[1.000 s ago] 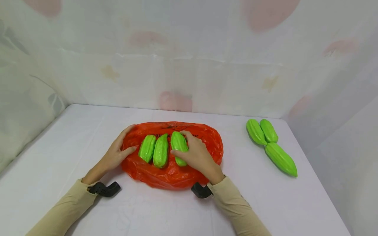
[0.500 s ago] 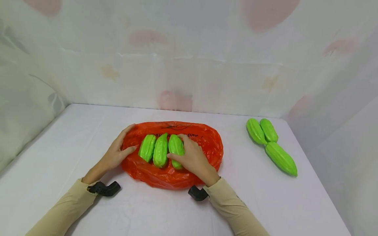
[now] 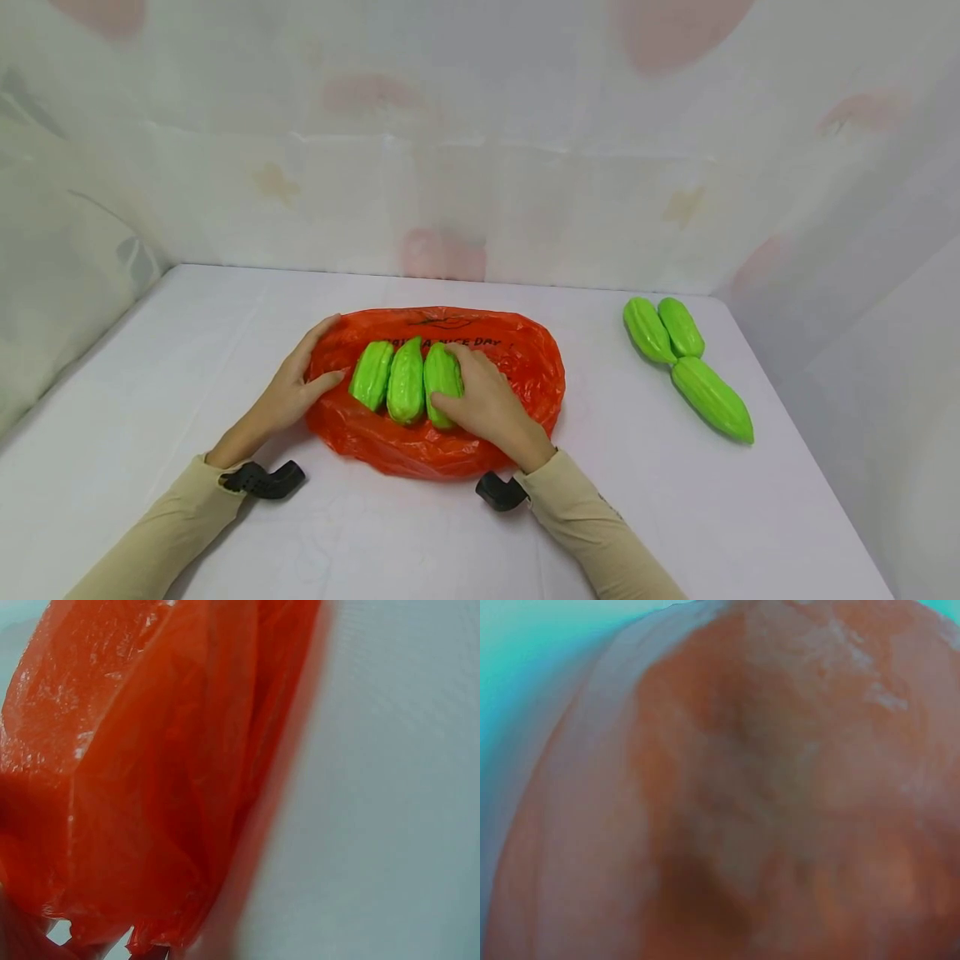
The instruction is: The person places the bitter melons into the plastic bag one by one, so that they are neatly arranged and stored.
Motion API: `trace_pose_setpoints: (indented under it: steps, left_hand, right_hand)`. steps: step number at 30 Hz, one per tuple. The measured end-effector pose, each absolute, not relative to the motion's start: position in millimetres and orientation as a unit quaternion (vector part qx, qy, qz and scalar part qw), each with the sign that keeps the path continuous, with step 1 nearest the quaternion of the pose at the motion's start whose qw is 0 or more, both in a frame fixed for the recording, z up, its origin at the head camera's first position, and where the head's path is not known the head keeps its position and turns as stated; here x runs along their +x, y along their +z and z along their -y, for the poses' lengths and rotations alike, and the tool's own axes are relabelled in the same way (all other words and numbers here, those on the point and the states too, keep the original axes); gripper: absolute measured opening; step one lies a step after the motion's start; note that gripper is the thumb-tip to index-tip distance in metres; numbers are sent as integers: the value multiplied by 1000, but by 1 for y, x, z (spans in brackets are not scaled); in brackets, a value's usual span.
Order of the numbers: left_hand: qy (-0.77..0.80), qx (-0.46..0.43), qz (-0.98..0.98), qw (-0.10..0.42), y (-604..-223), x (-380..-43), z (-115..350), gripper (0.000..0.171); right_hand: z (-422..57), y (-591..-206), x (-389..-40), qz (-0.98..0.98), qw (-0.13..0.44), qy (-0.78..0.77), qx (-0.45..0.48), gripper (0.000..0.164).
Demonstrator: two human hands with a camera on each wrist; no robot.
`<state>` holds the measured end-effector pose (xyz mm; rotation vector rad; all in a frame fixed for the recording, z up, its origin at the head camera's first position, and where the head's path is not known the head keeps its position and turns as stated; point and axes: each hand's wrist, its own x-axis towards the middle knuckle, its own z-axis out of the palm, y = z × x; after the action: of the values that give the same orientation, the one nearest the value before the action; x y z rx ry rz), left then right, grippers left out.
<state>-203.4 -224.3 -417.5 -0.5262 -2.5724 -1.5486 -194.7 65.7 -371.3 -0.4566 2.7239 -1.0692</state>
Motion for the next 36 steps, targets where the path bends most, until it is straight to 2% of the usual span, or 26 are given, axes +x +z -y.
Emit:
trace_pose_setpoints:
  steps: [16, 36]
  left_hand:
    - [-507, -169, 844, 46, -418, -203, 225, 74]
    - [-510, -170, 842, 45, -419, -203, 224, 74]
  right_hand:
    - [-64, -374, -194, -920, 72, -347, -166, 66]
    - [-76, -360, -193, -920, 88, -343, -168, 63]
